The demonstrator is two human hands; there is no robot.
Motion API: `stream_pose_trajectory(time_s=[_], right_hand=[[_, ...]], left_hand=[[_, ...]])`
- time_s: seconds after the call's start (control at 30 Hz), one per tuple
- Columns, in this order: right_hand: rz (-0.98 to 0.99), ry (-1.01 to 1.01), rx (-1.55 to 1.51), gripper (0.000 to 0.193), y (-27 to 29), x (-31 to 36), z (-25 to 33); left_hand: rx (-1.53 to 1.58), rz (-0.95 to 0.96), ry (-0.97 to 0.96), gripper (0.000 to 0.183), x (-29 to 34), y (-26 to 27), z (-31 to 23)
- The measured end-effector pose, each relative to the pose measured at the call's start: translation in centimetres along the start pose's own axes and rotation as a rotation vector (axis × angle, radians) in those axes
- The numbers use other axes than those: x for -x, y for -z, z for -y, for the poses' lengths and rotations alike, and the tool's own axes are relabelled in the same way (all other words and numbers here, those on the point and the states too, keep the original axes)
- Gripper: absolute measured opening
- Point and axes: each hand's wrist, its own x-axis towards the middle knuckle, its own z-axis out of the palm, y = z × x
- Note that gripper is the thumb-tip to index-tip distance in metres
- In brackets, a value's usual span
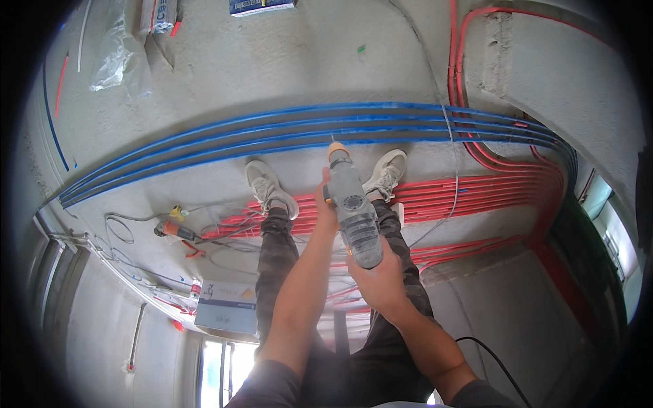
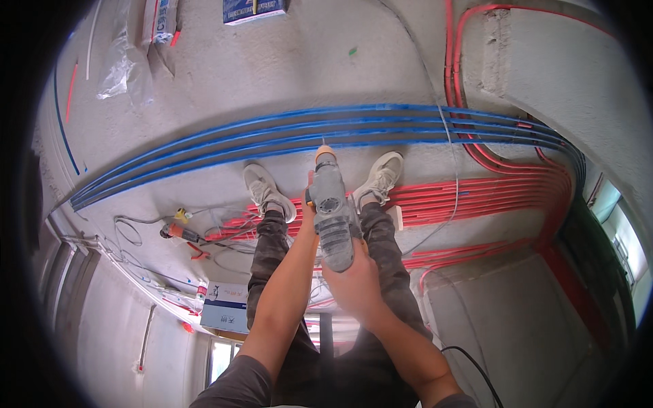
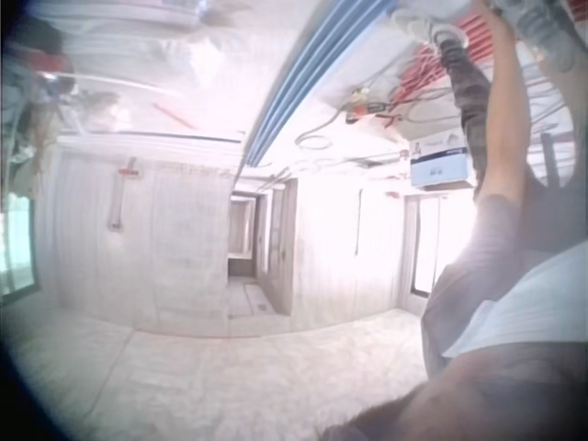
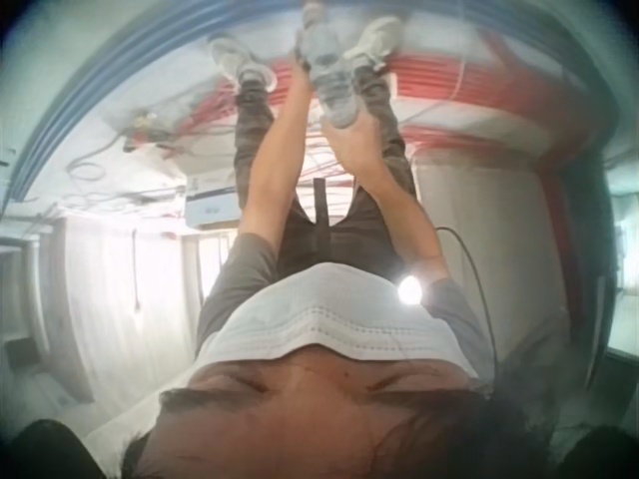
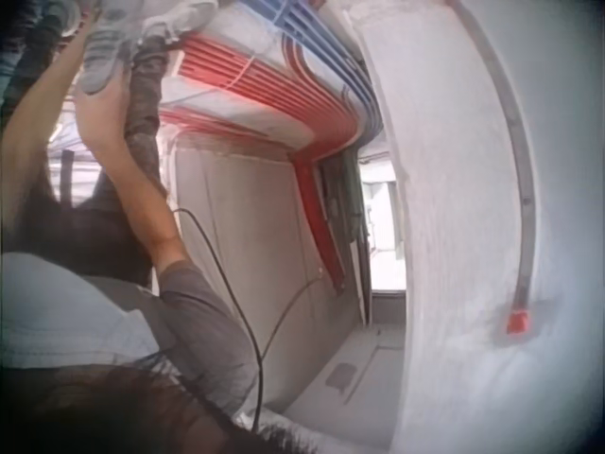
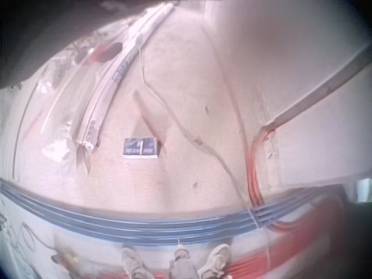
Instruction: The person uses a handheld power drill to make holes in blue plastic conduits laid on the floor. They reposition the drill and their stance repeatedly while working along the length of the conduits.
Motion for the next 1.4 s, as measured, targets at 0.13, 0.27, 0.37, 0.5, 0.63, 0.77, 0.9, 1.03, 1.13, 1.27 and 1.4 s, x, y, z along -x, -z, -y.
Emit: stream_pose_trajectory(time_s=[0.13,0.27,0.37,0.5,0.63,0.77,0.9,1.03,1.13,1.27,1.4], right_hand=[[0.006,0.067,-0.002,0.031,-0.2,-0.1,0.5],[-0.045,0.156,0.030,0.031,-0.3,-0.7,0.8],[-0.094,0.179,0.068,0.032,-0.1,-1.7,1.3],[-0.080,0.117,0.033,0.034,0.1,-2.8,2.0],[-0.143,0.024,0.005,0.037,1.3,-3.1,2.9],[-0.176,0.011,-0.062,0.037,2.2,-2.9,3.1],[-0.176,0.012,-0.107,0.034,3.3,-2.5,2.8],[-0.110,-0.018,-0.168,0.031,3.7,-2.6,2.7],[-0.109,0.080,-0.144,0.030,3.5,-3.2,1.6],[-0.096,0.098,-0.085,0.032,1.9,-3.4,1.7],[-0.041,0.042,-0.030,0.035,0.2,-3.2,2.9]], left_hand=[[0.043,0.009,0.019,0.064,0.6,-0.3,-0.7],[0.030,-0.034,-0.002,0.063,-0.4,-1.4,-1.1],[0.031,-0.029,-0.026,0.060,-1.2,-3.0,-1.3],[-0.075,0.076,-0.160,0.057,-4.2,-1.2,-0.3],[0.049,0.079,-0.042,0.060,-3.5,-5.0,-0.8],[0.040,0.035,-0.037,0.061,-3.5,-6.4,0.6],[0.089,0.111,-0.063,0.058,-4.2,-6.7,2.9],[0.168,-0.045,-0.004,0.056,-5.2,-5.6,4.1],[0.127,-0.059,-0.016,0.056,-4.3,-6.0,2.8],[0.045,-0.020,-0.083,0.057,-2.8,-5.7,-0.6],[-0.006,-0.005,-0.130,0.056,-3.1,-2.3,-1.5]])
